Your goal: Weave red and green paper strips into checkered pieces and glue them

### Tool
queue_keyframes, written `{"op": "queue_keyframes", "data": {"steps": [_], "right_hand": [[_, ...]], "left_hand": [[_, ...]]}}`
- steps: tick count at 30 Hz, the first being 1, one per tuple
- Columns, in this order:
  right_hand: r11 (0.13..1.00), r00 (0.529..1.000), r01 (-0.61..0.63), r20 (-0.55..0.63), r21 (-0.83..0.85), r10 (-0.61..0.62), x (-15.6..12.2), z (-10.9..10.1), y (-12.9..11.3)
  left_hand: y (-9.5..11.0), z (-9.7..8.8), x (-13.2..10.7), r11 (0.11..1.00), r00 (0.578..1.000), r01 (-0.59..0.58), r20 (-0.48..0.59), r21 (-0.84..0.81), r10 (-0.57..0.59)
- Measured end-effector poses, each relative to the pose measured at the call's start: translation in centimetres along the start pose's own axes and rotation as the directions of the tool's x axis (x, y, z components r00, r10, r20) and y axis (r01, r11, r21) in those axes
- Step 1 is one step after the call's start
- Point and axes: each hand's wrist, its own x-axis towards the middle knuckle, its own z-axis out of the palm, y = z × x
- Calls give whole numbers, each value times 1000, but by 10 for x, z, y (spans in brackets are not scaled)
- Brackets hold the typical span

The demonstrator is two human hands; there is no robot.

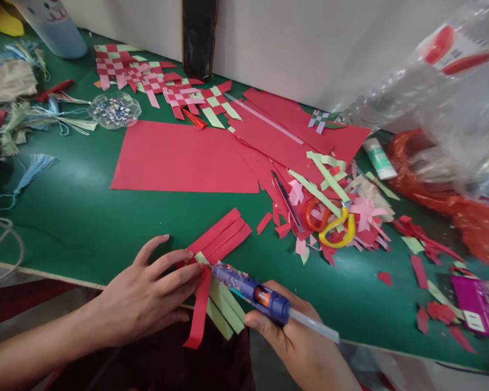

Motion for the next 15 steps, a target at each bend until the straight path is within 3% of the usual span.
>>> {"op": "queue_keyframes", "data": {"steps": [9,15], "right_hand": [[999,998,-8,62,32,6,-1,0,2],[990,978,-144,152,-2,143,-3,-1,4]], "left_hand": [[0,0,0,1000,1000,-1,0,4,1],[0,-1,0,1000,1000,-14,-5,19,14]]}}
